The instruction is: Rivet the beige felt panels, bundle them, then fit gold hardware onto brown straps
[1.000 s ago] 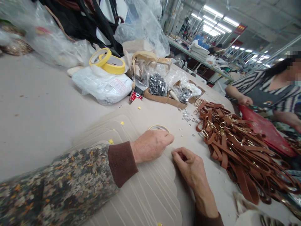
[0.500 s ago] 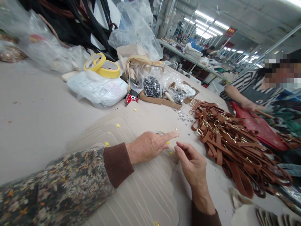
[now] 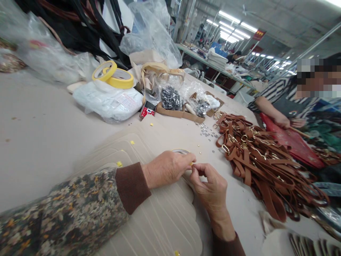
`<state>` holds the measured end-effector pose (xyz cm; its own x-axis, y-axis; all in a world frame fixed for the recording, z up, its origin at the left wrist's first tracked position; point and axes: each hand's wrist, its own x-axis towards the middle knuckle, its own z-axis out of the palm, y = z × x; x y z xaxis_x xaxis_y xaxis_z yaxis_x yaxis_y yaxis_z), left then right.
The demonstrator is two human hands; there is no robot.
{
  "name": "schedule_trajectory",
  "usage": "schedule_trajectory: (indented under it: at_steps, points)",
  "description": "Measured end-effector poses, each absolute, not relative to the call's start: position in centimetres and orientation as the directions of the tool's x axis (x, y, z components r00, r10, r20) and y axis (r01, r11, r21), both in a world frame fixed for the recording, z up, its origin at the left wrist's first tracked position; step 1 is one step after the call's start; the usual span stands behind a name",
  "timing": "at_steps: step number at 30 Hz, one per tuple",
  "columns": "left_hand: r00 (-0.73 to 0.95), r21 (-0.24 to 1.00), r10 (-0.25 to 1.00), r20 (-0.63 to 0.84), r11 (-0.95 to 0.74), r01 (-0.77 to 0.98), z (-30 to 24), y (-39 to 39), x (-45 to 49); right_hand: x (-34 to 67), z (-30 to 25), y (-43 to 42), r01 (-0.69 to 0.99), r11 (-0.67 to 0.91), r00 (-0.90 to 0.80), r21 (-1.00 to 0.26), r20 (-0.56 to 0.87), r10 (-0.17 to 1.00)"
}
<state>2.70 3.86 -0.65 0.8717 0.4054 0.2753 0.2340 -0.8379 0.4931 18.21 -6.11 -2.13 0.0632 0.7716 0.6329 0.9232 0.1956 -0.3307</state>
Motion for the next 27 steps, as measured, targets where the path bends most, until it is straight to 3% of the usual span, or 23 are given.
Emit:
schedule_trajectory:
  at_steps: [3, 5, 8, 10, 14, 19, 27]
  points:
    - [0.85, 0.494, 0.423, 0.314, -0.837, 0.234, -0.7, 4.0, 2.8, 17.7, -2.0, -6.2, 0.9, 0.161, 0.132, -0.406, 0.605, 0.785]
    - [0.83, 0.474, 0.426, 0.359, -0.85, 0.231, -0.9, 3.8, 2.9, 17.3, -1.8, -6.1, 0.807, 0.096, 0.267, -0.583, 0.504, 0.821]
    - [0.805, 0.428, 0.42, 0.419, -0.873, 0.233, -0.7, 3.0, 2.7, 17.3, -1.7, -5.8, 0.462, -0.06, 0.481, -0.885, 0.193, 0.855]
    - [0.801, 0.408, 0.402, 0.444, -0.886, 0.218, 0.1, 2.4, 2.6, 18.2, -1.8, -5.6, 0.246, -0.136, 0.566, -0.96, 0.028, 0.824]
    - [0.826, 0.347, 0.437, 0.357, -0.883, 0.317, 2.3, 2.3, 3.3, 21.1, -2.8, -5.5, 0.125, -0.19, 0.705, -0.974, -0.048, 0.708]
    - [0.886, 0.19, 0.45, 0.111, -0.885, 0.425, 1.8, 4.4, 5.5, 22.5, -4.0, -5.7, 0.083, -0.25, 0.673, -0.965, -0.131, 0.728]
    - [0.916, 0.227, 0.387, 0.104, -0.906, 0.357, -1.0, 5.2, 5.8, 22.3, -3.6, -5.7, 0.08, -0.289, 0.65, -0.954, -0.17, 0.741]
